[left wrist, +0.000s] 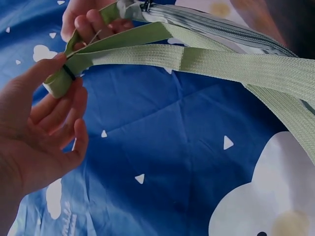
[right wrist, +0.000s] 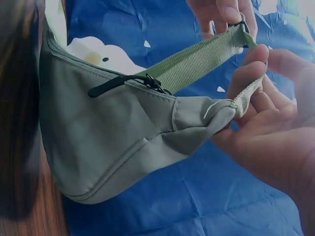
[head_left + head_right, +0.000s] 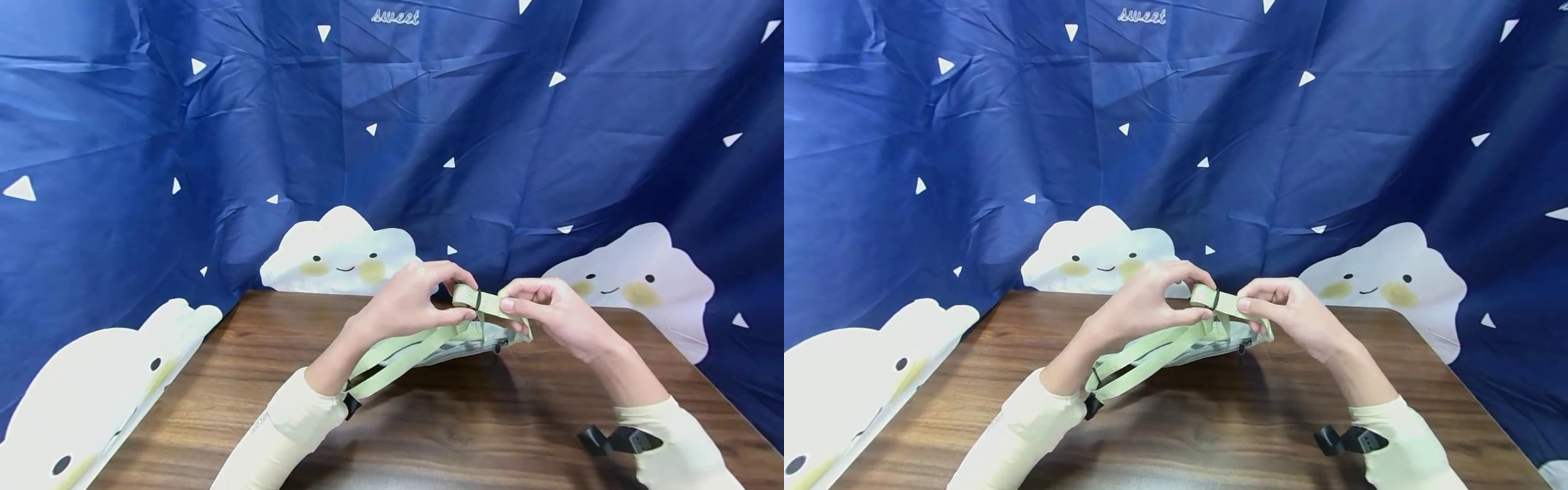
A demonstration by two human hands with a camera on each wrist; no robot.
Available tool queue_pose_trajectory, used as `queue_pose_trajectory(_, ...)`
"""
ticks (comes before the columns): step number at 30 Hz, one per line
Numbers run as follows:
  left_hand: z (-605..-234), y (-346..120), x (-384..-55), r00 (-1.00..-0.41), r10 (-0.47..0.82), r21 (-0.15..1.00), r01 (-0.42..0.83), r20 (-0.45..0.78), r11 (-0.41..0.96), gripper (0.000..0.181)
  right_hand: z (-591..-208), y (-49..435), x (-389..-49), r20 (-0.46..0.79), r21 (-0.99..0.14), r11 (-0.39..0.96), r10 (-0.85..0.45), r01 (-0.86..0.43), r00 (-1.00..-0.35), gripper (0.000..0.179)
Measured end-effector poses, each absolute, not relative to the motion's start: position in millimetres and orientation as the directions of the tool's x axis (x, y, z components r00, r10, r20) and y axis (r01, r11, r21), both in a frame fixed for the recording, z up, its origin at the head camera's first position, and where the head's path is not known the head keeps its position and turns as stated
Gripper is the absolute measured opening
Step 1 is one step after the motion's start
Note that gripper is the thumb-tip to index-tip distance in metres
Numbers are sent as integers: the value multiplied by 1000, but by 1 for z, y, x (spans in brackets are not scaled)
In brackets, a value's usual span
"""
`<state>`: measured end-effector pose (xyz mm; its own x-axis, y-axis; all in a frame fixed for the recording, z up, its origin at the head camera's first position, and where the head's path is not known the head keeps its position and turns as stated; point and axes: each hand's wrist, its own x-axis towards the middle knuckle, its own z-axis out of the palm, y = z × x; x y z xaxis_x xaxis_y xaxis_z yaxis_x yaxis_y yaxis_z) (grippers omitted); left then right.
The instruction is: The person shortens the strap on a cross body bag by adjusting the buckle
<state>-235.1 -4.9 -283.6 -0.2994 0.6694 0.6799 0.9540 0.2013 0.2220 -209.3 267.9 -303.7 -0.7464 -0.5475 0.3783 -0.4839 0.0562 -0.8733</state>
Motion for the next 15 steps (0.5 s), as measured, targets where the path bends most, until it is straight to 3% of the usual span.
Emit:
queue_pose_trajectory(6, -288, -1, -232, -318, 691, 228, 948, 649, 222, 31, -308, 260, -208, 356, -880, 89, -528, -467, -771, 8)
queue_pose_trajectory(15, -287, -3, -233, -297, 665, 189, 954, 685, 232, 30, -309, 265, -211, 344, -891, 81, -524, -448, -779, 11)
